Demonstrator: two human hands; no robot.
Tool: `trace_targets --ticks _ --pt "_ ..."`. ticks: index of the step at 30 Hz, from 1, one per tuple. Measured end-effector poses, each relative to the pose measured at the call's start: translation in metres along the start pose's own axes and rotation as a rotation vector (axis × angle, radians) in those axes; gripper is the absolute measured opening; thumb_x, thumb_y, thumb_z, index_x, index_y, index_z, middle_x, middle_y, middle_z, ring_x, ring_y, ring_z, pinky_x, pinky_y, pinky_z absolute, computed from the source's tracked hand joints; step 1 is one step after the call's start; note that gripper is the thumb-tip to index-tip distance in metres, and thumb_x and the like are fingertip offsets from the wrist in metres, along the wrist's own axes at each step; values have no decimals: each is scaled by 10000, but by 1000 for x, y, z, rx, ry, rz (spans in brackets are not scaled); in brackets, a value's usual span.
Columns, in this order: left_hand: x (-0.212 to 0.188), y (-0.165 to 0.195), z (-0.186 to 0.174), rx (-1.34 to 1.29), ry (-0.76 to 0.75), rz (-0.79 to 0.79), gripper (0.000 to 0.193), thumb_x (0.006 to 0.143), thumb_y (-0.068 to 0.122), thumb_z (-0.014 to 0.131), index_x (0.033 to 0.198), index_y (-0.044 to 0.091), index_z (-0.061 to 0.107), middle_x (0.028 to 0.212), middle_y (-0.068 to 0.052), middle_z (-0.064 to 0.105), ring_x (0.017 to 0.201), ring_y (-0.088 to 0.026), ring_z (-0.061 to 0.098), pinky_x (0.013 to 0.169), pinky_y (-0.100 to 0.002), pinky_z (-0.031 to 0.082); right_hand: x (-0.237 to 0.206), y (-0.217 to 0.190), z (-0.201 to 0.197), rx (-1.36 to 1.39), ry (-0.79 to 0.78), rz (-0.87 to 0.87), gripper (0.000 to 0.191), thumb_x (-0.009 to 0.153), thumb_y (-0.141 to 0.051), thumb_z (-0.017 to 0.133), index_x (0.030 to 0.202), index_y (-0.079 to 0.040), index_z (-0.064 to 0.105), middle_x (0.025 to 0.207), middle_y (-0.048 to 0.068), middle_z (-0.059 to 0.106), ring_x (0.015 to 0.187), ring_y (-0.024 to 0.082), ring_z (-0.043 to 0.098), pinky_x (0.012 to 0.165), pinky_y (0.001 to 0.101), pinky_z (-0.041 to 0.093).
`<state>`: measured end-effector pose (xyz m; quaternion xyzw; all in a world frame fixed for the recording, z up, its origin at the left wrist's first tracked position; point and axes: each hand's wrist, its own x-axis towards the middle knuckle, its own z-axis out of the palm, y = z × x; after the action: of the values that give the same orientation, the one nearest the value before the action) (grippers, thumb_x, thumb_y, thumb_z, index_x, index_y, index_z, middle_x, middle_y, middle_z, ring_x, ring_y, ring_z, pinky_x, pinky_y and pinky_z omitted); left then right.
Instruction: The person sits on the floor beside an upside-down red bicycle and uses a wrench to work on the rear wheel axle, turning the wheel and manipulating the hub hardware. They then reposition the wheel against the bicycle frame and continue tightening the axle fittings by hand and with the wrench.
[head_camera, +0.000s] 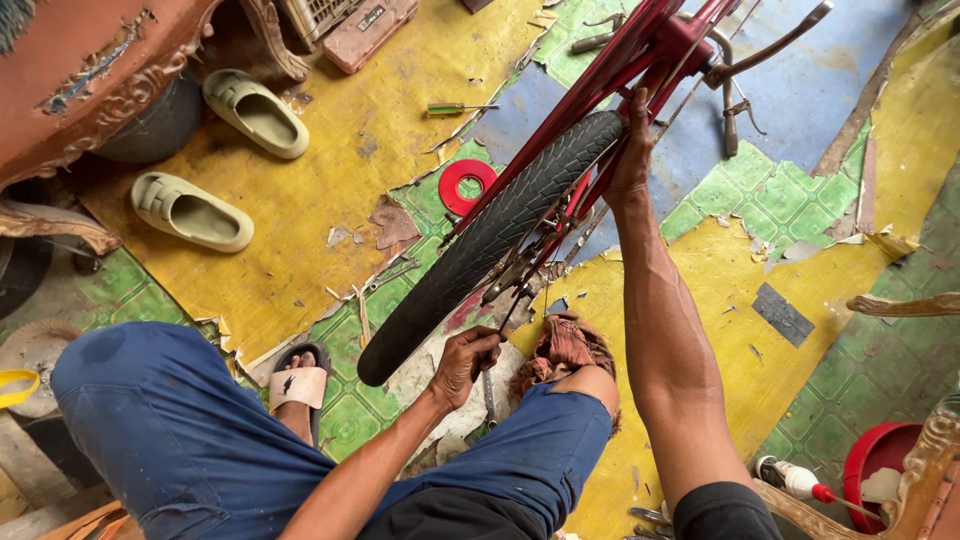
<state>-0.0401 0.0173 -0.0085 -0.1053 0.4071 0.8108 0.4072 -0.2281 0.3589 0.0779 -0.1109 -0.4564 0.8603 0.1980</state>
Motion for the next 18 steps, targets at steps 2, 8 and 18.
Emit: trace_targets --ticks 2,8,18 --pt "4 -1 8 -33 15 -8 91 917 86 704 959 8 725 759 -35 665 652 -109 572 599 -263 426 -2 -1 2 25 11 -15 460 940 -563 733 1022 -147 553 841 0 606 735 144 697 700 328 645" --pt "11 1 20 118 10 62 191 932 227 781 903 53 706 734 -6 606 640 -101 513 596 -268 410 -4 -4 7 1 27 -22 473 912 -575 730 1031 -143 577 844 -4 596 733 134 695 700 310 646" --pt "-3 -10 42 663 186 281 460 1036 467 614 855 47 655 706 -11 570 634 -118 500 603 -310 450 -6 -7 12 -10 47 -25 476 885 -564 697 1085 -136 638 852 -24 626 732 114 702 691 297 637"
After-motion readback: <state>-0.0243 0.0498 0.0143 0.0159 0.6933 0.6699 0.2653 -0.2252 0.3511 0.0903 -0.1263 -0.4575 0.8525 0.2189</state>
